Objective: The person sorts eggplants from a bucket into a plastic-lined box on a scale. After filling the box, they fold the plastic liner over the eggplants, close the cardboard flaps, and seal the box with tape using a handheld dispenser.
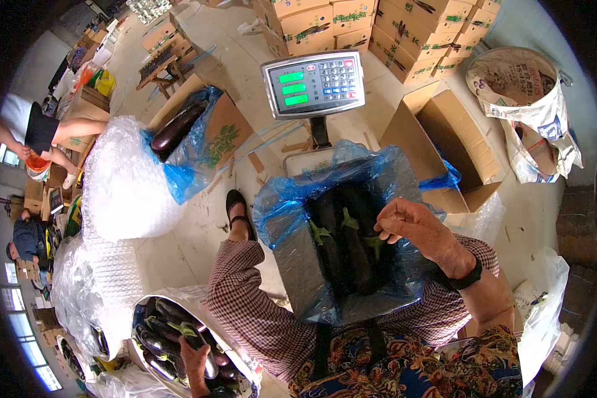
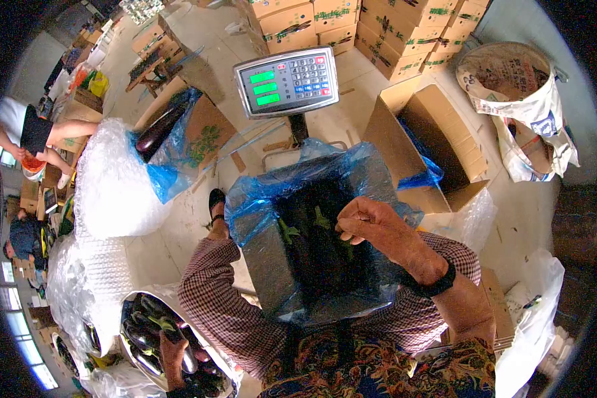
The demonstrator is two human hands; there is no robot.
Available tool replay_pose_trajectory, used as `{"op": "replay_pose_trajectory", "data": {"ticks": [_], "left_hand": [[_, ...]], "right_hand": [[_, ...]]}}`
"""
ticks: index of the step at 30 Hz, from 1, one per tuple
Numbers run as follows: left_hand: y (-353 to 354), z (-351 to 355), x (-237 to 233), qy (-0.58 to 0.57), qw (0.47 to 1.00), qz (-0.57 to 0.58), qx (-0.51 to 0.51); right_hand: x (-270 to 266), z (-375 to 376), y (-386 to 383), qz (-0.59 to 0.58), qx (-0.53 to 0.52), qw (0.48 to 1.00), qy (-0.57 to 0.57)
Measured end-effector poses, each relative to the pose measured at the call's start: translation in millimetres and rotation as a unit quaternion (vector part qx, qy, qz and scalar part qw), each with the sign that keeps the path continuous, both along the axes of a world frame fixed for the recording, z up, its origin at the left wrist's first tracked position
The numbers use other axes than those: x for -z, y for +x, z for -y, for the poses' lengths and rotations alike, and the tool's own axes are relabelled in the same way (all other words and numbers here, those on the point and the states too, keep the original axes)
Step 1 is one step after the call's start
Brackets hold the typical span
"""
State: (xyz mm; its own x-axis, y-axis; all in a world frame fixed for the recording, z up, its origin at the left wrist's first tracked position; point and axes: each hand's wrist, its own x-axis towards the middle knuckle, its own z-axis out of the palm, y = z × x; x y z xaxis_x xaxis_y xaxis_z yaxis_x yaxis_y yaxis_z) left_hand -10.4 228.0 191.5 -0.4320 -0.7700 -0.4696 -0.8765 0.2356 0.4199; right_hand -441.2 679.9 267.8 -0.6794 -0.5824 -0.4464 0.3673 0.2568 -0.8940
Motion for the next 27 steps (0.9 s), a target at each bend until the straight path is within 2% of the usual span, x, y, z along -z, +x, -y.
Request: {"op": "replay_pose_trajectory", "data": {"ticks": [1,3,4,7,8,9,11,13,15,16,18,21,25,27], "left_hand": [[14.2,0.7,10.1,0.0,1.0,0.0,0.0],[39.4,2.4,30.5,-0.092,0.995,0.015,0.039],[48.4,9.0,38.2,-0.002,0.999,0.014,-0.03],[83.2,17.7,63.0,-0.023,0.999,0.049,-0.004],[88.9,18.6,68.6,-0.027,0.994,0.099,-0.031],[95.4,19.4,73.2,-0.026,0.994,0.099,-0.03],[105.2,18.5,80.1,-0.073,0.987,0.138,0.03],[114.7,16.9,92.0,-0.086,0.986,0.138,0.021],[115.4,16.4,97.1,-0.057,0.997,0.052,0.022],[116.4,16.8,98.3,-0.056,0.997,0.052,0.022],[90.8,4.6,79.1,0.015,0.999,0.036,-0.022],[62.3,-12.1,57.5,0.021,0.998,0.029,-0.05],[83.5,3.3,79.2,0.027,0.999,0.018,-0.025],[85.8,8.5,86.8,-0.009,0.998,0.063,0.012]], "right_hand": [[0.8,-0.5,0.4,0.001,-0.002,1.0,-0.003],[-0.4,0.4,0.9,-0.001,-0.003,1.0,0.002],[-1.1,0.9,1.1,-0.002,-0.006,1.0,0.006],[-2.0,2.2,2.0,0.0,0.001,1.0,0.011],[-1.7,2.3,2.0,0.0,0.001,1.0,0.011],[-1.4,2.2,2.1,0.0,0.001,1.0,0.012],[-0.2,1.8,2.1,0.002,0.0,1.0,0.013],[1.5,1.2,1.3,0.003,-0.003,1.0,0.015],[1.3,1.6,1.3,0.004,-0.003,1.0,0.015],[0.9,2.0,1.2,0.005,-0.003,1.0,0.014],[-0.2,2.8,0.7,0.005,-0.004,1.0,0.02],[0.5,3.9,0.7,0.009,-0.004,1.0,0.023],[4.7,3.5,1.6,0.003,-0.008,1.0,0.018],[7.1,3.2,0.9,0.007,-0.013,1.0,0.023]]}}
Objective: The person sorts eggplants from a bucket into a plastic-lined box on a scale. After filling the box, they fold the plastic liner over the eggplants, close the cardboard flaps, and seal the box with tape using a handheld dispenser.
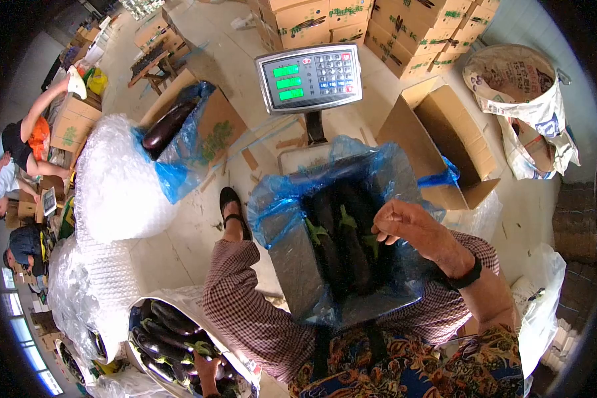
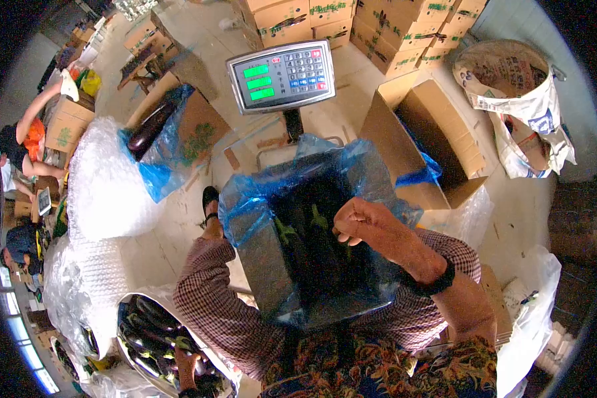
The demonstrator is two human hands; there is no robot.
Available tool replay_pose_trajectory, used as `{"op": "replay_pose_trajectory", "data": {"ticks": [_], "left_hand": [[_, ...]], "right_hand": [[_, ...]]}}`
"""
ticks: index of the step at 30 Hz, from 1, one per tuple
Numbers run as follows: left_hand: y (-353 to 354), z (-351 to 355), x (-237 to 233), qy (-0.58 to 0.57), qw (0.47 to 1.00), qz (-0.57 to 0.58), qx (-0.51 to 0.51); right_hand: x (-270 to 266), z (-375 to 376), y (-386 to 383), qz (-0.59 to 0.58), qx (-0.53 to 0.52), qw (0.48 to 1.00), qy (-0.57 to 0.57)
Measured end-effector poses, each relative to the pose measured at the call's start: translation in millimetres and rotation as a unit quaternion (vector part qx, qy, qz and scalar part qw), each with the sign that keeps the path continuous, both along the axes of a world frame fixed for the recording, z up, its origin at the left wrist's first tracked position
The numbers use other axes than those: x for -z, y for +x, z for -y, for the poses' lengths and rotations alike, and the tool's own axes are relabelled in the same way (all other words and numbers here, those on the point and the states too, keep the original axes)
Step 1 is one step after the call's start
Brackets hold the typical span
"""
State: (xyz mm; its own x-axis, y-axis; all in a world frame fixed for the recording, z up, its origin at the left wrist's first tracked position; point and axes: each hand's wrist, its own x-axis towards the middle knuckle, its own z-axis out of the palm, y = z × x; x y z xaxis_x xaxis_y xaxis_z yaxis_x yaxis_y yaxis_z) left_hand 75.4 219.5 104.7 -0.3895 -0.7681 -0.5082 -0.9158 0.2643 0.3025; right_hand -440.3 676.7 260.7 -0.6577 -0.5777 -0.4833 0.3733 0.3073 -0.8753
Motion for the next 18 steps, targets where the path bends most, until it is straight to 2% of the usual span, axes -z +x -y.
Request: {"op": "replay_pose_trajectory", "data": {"ticks": [2,3,4,5,6,8,10,12,14,15,16,18], "left_hand": [[6.9,2.1,7.5,0.042,0.998,-0.024,-0.041],[17.4,3.5,15.2,0.031,0.996,-0.086,-0.011],[11.5,5.9,11.7,0.006,0.999,-0.007,0.034],[66.6,41.7,64.2,-0.012,0.994,0.042,0.105],[22.9,16.9,26.3,0.009,0.999,0.031,0.011],[12.5,15.6,21.0,0.01,1.0,0.027,-0.007],[1.4,11.7,15.7,0.009,0.998,0.058,-0.012],[-25.6,0.6,-5.0,0.013,0.993,0.119,-0.009],[-10.3,6.0,13.6,-0.034,0.99,0.137,0.024],[-23.0,0.6,2.7,0.021,0.992,0.122,0.004],[-15.3,6.9,10.7,0.019,0.991,0.129,0.043],[-25.9,-2.3,3.4,-0.016,0.984,0.175,0.034]], "right_hand": [[7.1,-0.8,-3.1,0.011,-0.005,1.0,0.008],[15.8,-2.5,-5.4,0.019,0.0,1.0,-0.011],[22.9,-5.6,-2.5,0.035,0.006,0.999,-0.029],[18.8,-2.1,-2.6,0.009,-0.006,1.0,0.001],[20.9,-1.4,-2.5,0.023,-0.004,1.0,0.008],[23.4,0.4,-7.7,-0.005,-0.037,0.998,0.055],[26.6,3.9,-9.2,-0.002,-0.028,0.998,0.062],[38.2,6.5,-12.9,-0.042,-0.068,0.994,0.078],[48.7,15.5,-15.3,-0.043,-0.072,0.991,0.102],[61.3,20.2,-16.3,-0.097,-0.105,0.982,0.126],[71.3,25.4,-16.6,-0.151,-0.139,0.967,0.148],[79.7,39.5,-16.7,-0.163,-0.151,0.958,0.182]]}}
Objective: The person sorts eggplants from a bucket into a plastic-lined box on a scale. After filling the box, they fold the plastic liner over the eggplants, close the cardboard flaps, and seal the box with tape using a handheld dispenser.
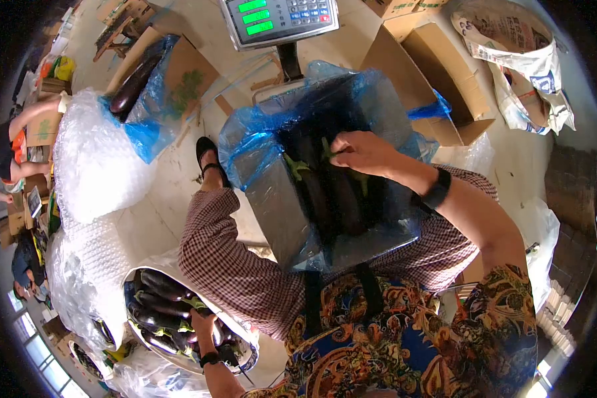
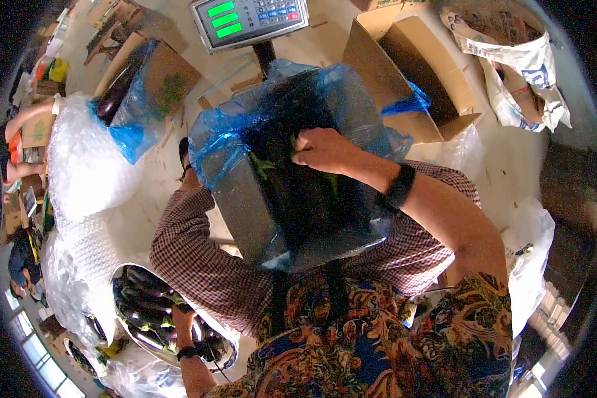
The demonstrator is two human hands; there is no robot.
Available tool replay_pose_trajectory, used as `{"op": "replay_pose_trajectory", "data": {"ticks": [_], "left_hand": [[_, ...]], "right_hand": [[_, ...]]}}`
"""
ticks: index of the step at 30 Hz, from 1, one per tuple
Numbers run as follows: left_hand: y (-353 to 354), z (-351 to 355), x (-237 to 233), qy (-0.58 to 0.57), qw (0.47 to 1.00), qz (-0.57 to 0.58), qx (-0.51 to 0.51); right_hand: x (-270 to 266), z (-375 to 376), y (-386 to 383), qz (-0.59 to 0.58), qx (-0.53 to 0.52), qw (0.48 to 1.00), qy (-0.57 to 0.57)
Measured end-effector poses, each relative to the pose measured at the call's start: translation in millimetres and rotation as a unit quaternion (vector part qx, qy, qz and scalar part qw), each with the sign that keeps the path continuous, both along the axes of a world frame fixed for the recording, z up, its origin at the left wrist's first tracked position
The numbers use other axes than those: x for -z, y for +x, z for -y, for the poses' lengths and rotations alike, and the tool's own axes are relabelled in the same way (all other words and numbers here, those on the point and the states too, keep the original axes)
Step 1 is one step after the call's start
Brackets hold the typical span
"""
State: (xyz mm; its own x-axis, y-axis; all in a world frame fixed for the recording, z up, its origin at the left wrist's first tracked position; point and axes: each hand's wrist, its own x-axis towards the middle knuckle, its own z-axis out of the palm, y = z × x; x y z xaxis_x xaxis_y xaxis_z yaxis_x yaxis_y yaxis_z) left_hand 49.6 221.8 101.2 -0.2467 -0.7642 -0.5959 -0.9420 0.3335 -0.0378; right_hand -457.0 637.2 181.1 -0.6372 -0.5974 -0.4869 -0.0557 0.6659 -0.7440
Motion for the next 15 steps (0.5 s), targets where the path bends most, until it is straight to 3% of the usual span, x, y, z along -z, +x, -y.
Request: {"op": "replay_pose_trajectory", "data": {"ticks": [2,4,6,10,12,14,15], "left_hand": [[10.7,3.9,3.0,0.022,0.997,-0.065,0.039],[5.2,-3.8,-2.4,-0.002,0.999,-0.049,0.011],[20.9,-0.4,8.3,-0.015,0.997,-0.064,0.03],[19.3,5.2,-7.6,-0.077,0.996,-0.032,0.043],[-2.5,17.0,-37.1,-0.004,0.991,-0.131,0.028],[-61.5,-20.4,-84.7,-0.243,0.901,-0.319,0.164],[-101.9,-42.4,-114.8,-0.172,0.894,-0.4,0.103]], "right_hand": [[10.2,12.9,-1.3,-0.098,-0.039,0.992,0.076],[39.3,18.7,-3.8,-0.138,-0.057,0.985,0.086],[62.3,21.7,-4.5,-0.331,-0.087,0.937,0.069],[57.2,36.0,-14.7,-0.239,-0.154,0.936,0.206],[48.3,32.1,-16.3,-0.222,-0.13,0.956,0.139],[34.7,33.3,-27.0,-0.184,-0.143,0.962,0.14],[26.0,33.7,-31.0,-0.149,-0.154,0.967,0.14]]}}
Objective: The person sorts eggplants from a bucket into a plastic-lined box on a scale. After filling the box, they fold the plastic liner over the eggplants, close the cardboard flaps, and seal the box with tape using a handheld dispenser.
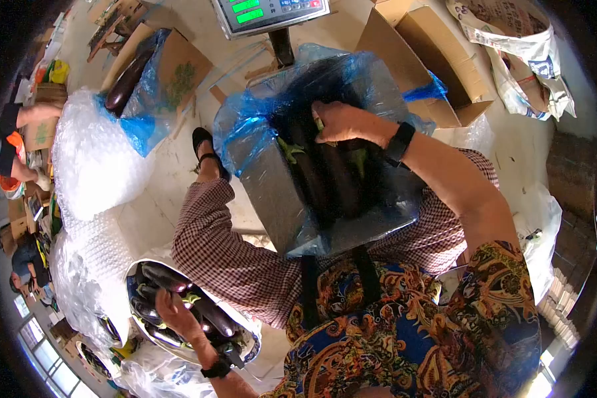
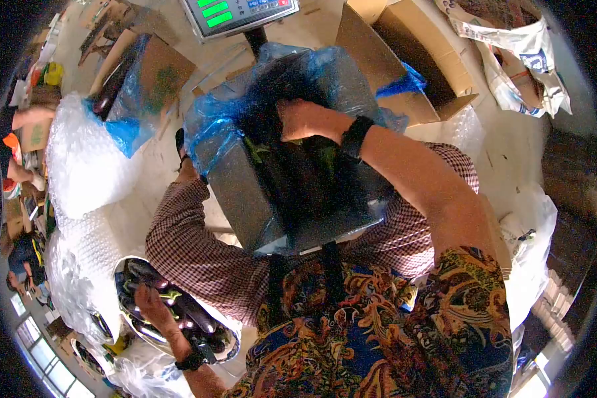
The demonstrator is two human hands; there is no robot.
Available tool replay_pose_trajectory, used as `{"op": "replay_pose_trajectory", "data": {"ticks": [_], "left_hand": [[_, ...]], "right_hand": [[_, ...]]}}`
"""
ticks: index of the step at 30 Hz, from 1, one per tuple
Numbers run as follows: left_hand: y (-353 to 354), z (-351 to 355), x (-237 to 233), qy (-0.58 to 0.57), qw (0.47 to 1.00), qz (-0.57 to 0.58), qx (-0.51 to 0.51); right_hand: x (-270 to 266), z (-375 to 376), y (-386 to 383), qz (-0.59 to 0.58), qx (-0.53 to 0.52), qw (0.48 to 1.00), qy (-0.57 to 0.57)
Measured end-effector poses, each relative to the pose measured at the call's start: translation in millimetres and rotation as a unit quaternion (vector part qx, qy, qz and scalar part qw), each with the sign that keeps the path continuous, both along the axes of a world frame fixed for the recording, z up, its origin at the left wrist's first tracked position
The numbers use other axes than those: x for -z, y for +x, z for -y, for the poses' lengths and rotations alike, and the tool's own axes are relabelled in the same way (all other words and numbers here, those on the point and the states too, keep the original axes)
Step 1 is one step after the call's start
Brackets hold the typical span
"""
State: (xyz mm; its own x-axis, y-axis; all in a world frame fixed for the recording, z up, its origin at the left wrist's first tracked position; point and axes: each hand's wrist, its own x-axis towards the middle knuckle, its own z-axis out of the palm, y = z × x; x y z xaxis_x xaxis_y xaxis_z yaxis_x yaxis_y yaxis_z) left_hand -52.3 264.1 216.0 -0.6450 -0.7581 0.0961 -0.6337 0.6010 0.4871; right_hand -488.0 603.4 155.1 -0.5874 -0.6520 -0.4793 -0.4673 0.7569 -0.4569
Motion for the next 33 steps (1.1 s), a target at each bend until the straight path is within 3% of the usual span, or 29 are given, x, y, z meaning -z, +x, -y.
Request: {"op": "replay_pose_trajectory", "data": {"ticks": [1,3,4,6,7,9,10,12,13,15,17,19,21,22,24,25,27,28,31,32,33], "left_hand": [[-41.0,-21.7,-29.7,0.094,0.992,-0.081,-0.012],[-98.2,-61.3,-76.6,0.175,0.98,-0.073,0.056],[-119.4,-76.7,-84.5,0.206,0.971,-0.095,0.076],[-164.1,-113.0,-97.3,0.28,0.943,-0.123,0.135],[-189.7,-132.7,-98.6,0.323,0.921,-0.129,0.173],[-231.9,-156.1,-80.1,0.206,0.913,-0.117,0.333],[-250.2,-171.5,-77.0,0.208,0.912,-0.118,0.334],[-276.2,-196.1,-75.2,0.366,0.857,-0.061,0.357],[-279.2,-195.0,-74.9,0.367,0.855,-0.06,0.362],[-284.4,-186.2,-74.2,0.403,0.857,-0.077,0.313],[-271.4,-176.0,-80.6,0.412,0.862,-0.083,0.284],[-255.5,-163.2,-65.4,0.513,0.815,-0.195,0.185],[-247.0,-160.0,-57.7,0.535,0.801,-0.205,0.173],[-245.3,-158.5,-54.3,0.558,0.784,-0.217,0.164],[-243.7,-162.8,-48.7,0.589,0.76,-0.219,0.169],[-242.2,-165.9,-44.4,0.616,0.737,-0.218,0.17],[-243.4,-169.8,-34.3,0.63,0.732,-0.21,0.152],[-244.0,-174.2,-32.1,0.624,0.735,-0.219,0.149],[-244.9,-172.1,-22.9,0.641,0.722,-0.212,0.15],[-245.0,-170.9,-19.3,0.672,0.693,-0.22,0.14],[-245.4,-169.0,-16.7,0.699,0.665,-0.227,0.132]], "right_hand": [[-11.9,-0.8,-3.0,0.0,-0.002,1.0,0.001],[-35.8,-5.7,-8.5,0.106,-0.017,0.993,-0.043],[-42.0,-11.4,-7.8,0.154,0.025,0.982,-0.107],[-76.9,-11.7,1.3,0.127,0.006,0.981,-0.144],[-95.2,-13.3,4.0,0.1,-0.01,0.979,-0.179],[-120.5,-14.2,4.4,0.079,-0.068,0.957,-0.269],[-138.7,-10.1,6.3,0.079,-0.066,0.958,-0.268],[-168.5,-4.2,11.9,0.106,-0.011,0.938,-0.33],[-167.6,-8.3,14.6,0.103,-0.006,0.938,-0.33],[-154.6,-16.4,20.7,0.152,0.158,0.919,-0.327],[-109.3,-36.5,29.2,0.25,0.202,0.933,-0.161],[-80.8,-55.2,59.6,0.234,0.2,0.951,-0.023],[-53.9,-63.9,85.2,0.286,0.219,0.932,0.027],[-44.1,-62.3,92.9,0.283,0.221,0.933,0.028],[-39.1,-53.8,102.1,0.352,0.367,0.859,-0.055],[-35.9,-54.5,106.3,0.347,0.366,0.862,-0.052],[-34.3,-55.7,114.1,0.403,0.468,0.769,-0.163],[-34.6,-59.5,117.6,0.382,0.532,0.739,-0.158],[-15.9,-57.6,110.2,0.384,0.569,0.709,-0.158],[-15.6,-56.5,109.4,0.383,0.57,0.71,-0.156],[-14.9,-53.6,107.6,0.382,0.523,0.748,-0.146]]}}
